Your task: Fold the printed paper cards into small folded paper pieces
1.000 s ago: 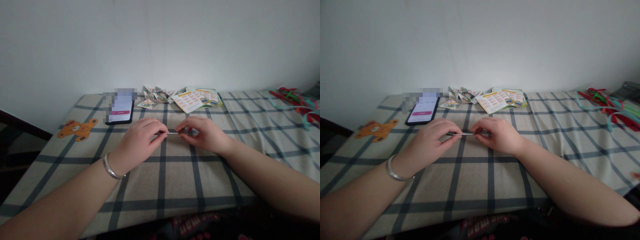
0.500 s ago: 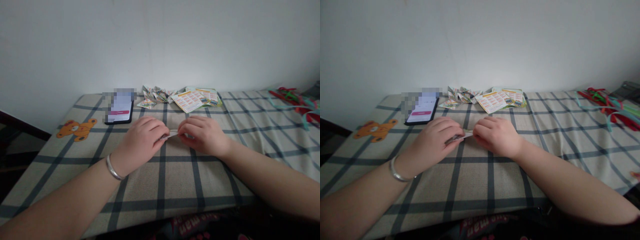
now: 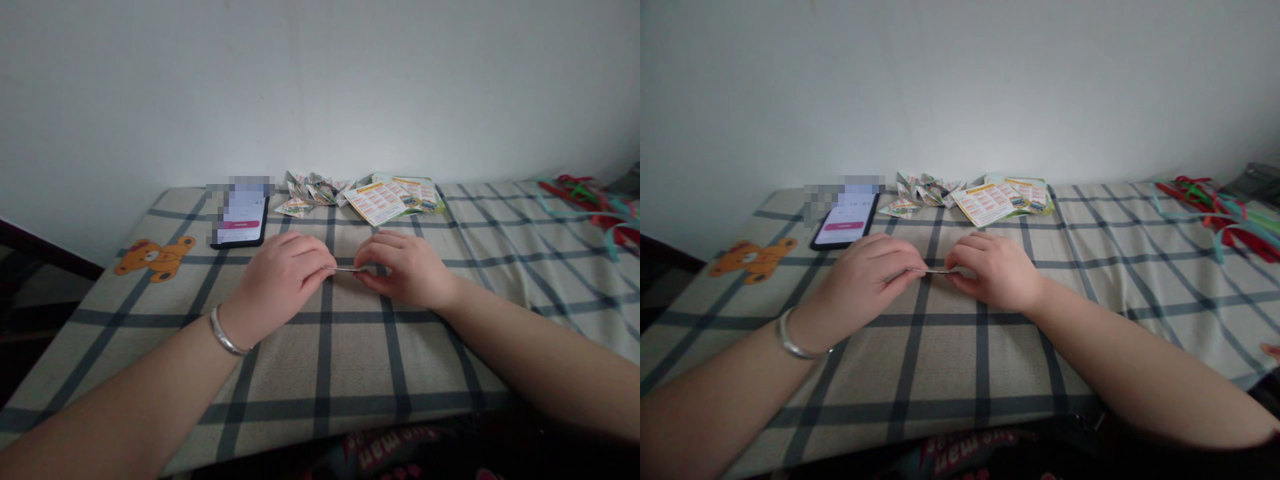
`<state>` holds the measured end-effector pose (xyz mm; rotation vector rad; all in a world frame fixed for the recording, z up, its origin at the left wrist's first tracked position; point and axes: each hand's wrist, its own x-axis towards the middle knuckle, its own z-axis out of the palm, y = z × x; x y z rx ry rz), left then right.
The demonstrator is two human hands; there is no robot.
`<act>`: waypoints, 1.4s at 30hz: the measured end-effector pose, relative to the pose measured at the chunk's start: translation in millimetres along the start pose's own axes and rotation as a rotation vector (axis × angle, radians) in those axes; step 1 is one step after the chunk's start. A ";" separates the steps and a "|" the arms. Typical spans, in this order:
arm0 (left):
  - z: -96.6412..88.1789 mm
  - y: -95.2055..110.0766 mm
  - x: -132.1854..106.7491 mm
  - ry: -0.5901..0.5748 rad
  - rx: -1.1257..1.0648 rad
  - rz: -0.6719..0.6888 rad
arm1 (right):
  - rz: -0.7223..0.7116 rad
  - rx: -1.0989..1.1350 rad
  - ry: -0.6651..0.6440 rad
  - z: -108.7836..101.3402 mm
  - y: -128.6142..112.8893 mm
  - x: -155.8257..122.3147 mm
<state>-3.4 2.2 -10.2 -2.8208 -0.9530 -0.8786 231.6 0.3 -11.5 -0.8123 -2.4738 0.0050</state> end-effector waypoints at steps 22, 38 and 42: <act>-2.0 7.9 -1.7 -0.001 0.132 0.148 | -0.157 0.009 -0.095 2.7 2.3 0.6; 0.3 0.8 -0.7 0.074 -0.041 0.173 | -0.127 -0.030 -0.087 3.6 10.1 -0.3; 3.1 -2.5 0.2 0.060 -0.104 0.172 | -0.117 -0.048 -0.091 3.1 11.0 -0.3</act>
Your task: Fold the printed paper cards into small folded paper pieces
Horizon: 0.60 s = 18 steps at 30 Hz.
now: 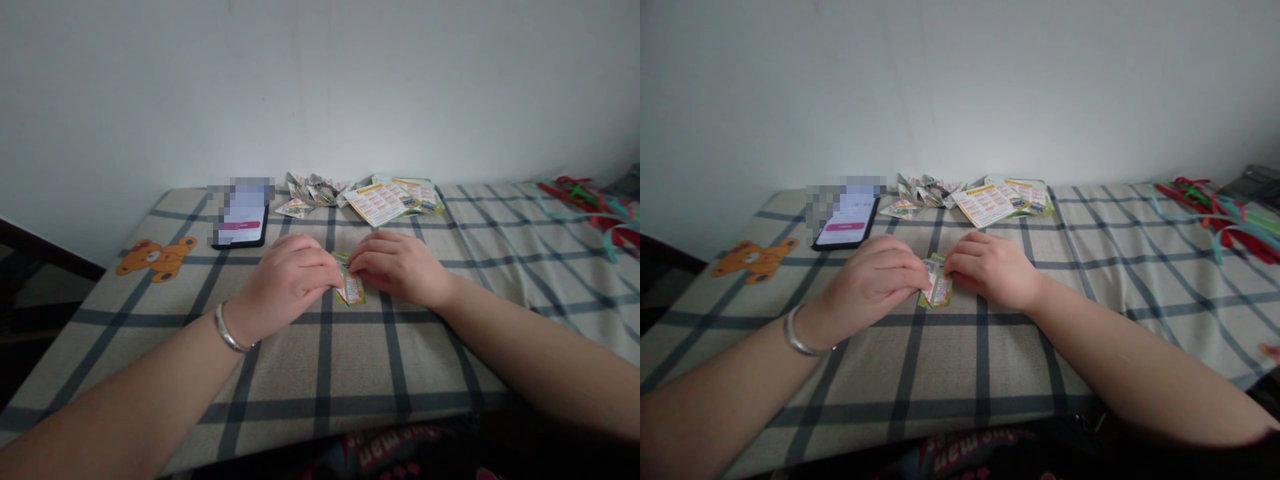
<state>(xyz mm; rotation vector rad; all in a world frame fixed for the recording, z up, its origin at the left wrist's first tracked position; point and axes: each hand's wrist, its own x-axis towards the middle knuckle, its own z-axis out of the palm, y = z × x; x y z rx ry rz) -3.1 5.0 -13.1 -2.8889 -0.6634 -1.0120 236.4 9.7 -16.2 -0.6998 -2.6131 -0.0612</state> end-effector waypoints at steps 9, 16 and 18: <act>2.5 -10.1 -2.2 -0.108 -0.004 0.012 | -0.069 -0.015 -0.032 -3.9 -3.1 1.0; 4.4 -11.9 -6.1 -0.169 0.069 0.013 | -0.061 0.093 -0.118 -0.4 0.3 0.6; 5.0 -12.3 -6.5 -0.176 0.089 -0.022 | -0.045 0.113 -0.138 0.1 0.7 0.5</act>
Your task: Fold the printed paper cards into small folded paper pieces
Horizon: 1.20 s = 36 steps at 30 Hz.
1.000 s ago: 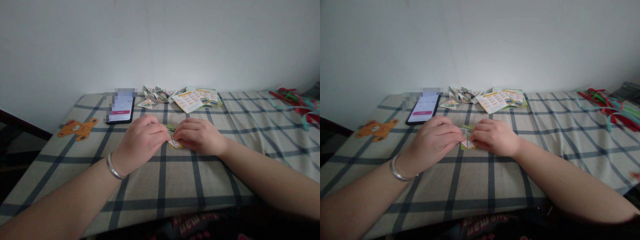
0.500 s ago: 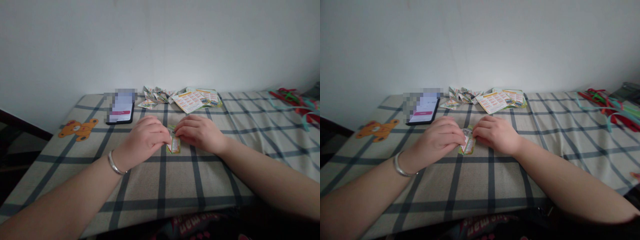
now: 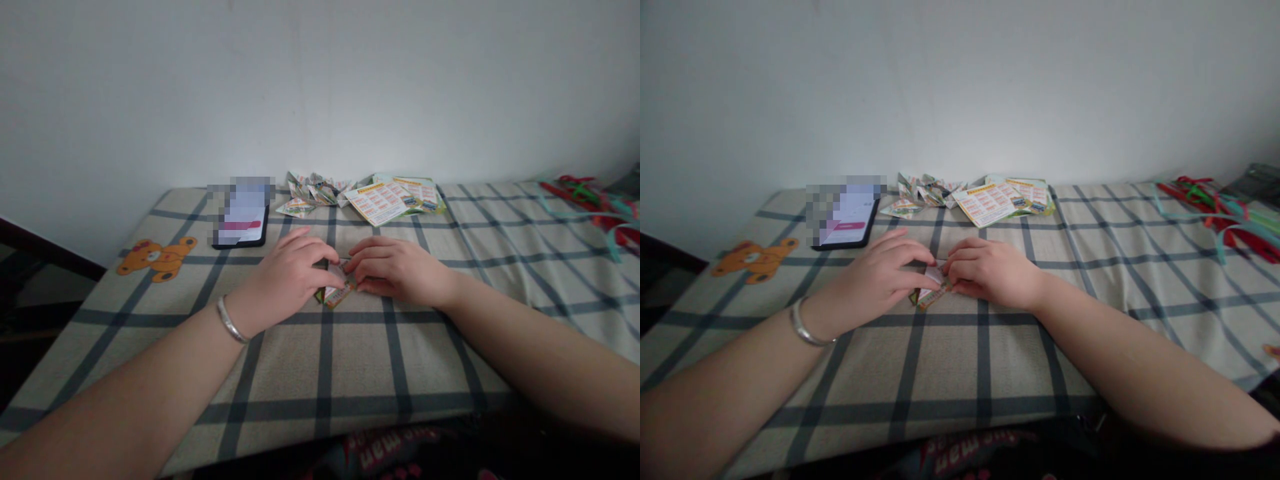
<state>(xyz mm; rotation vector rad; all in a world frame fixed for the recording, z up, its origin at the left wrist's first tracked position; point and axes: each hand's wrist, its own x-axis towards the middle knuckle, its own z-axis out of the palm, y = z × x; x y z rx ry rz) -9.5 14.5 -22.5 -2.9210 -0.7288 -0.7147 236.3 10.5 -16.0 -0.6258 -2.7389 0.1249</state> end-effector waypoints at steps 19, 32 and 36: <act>-12.2 8.3 3.1 -0.213 -0.045 -0.069 | 0.202 -0.060 0.007 1.6 -12.5 1.5; -8.0 14.7 5.0 -0.209 -0.065 -0.175 | 0.303 0.111 0.083 8.0 -5.0 6.9; -4.3 14.5 6.3 -0.182 -0.097 -0.218 | 0.332 0.119 0.086 11.5 -4.3 8.6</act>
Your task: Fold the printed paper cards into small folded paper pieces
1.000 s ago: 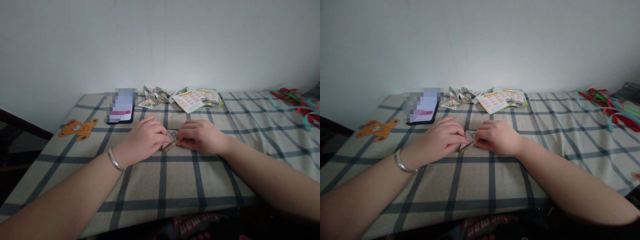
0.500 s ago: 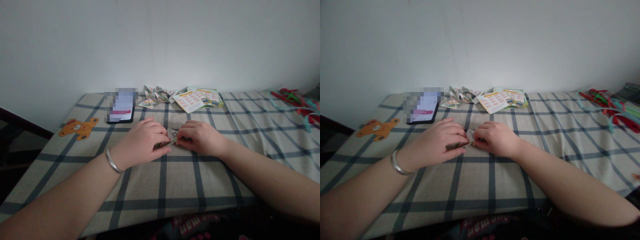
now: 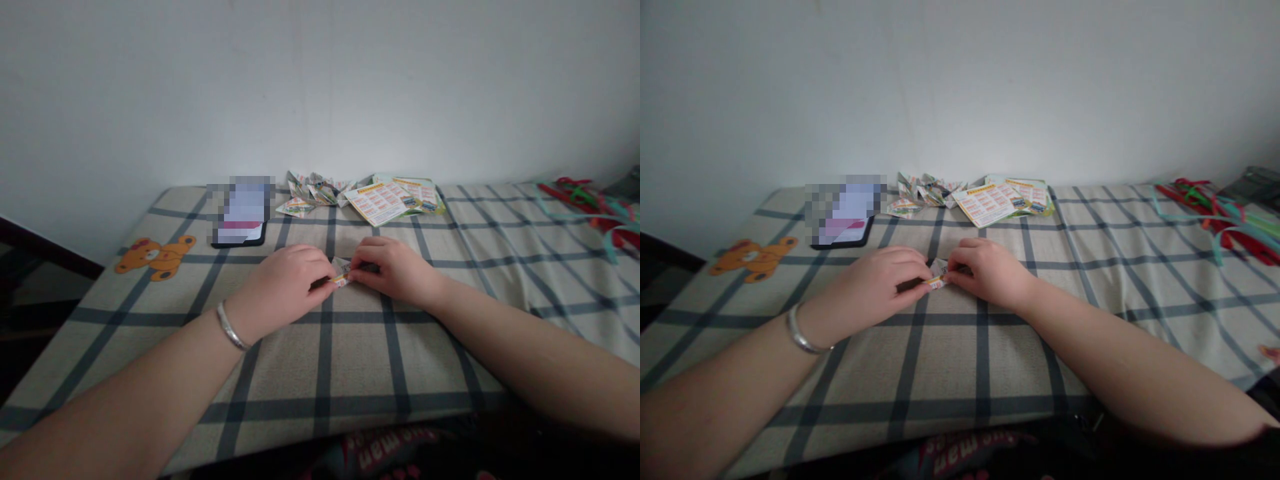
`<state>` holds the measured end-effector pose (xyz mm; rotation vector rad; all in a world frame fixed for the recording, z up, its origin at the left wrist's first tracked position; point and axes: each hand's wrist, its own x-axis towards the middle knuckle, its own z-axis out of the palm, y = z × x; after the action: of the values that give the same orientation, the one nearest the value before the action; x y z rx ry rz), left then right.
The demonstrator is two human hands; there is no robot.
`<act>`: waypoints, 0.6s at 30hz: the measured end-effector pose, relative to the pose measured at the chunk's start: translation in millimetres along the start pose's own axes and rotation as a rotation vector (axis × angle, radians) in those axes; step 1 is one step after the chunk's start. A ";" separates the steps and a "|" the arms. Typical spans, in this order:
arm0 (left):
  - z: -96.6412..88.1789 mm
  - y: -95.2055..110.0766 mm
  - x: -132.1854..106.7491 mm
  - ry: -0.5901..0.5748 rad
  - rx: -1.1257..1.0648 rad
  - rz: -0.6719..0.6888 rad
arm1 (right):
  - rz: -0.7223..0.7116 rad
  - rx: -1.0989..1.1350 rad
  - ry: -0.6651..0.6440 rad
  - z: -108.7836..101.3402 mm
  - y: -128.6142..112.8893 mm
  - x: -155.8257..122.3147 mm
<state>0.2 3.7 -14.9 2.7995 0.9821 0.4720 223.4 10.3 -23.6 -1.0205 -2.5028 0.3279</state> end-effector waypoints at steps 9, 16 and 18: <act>5.0 2.6 -2.0 0.022 0.011 -0.056 | -0.021 -0.040 -0.008 1.1 2.7 4.0; 5.8 2.4 -1.9 0.031 0.052 -0.086 | -0.003 -0.038 0.007 2.2 0.6 5.7; 6.5 -0.1 -1.7 0.043 0.045 -0.075 | 0.028 -0.047 0.023 3.0 -0.4 5.3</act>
<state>1.1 2.5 -21.4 2.7910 1.1150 0.5080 218.4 13.6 -24.6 -1.0725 -2.4889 0.2655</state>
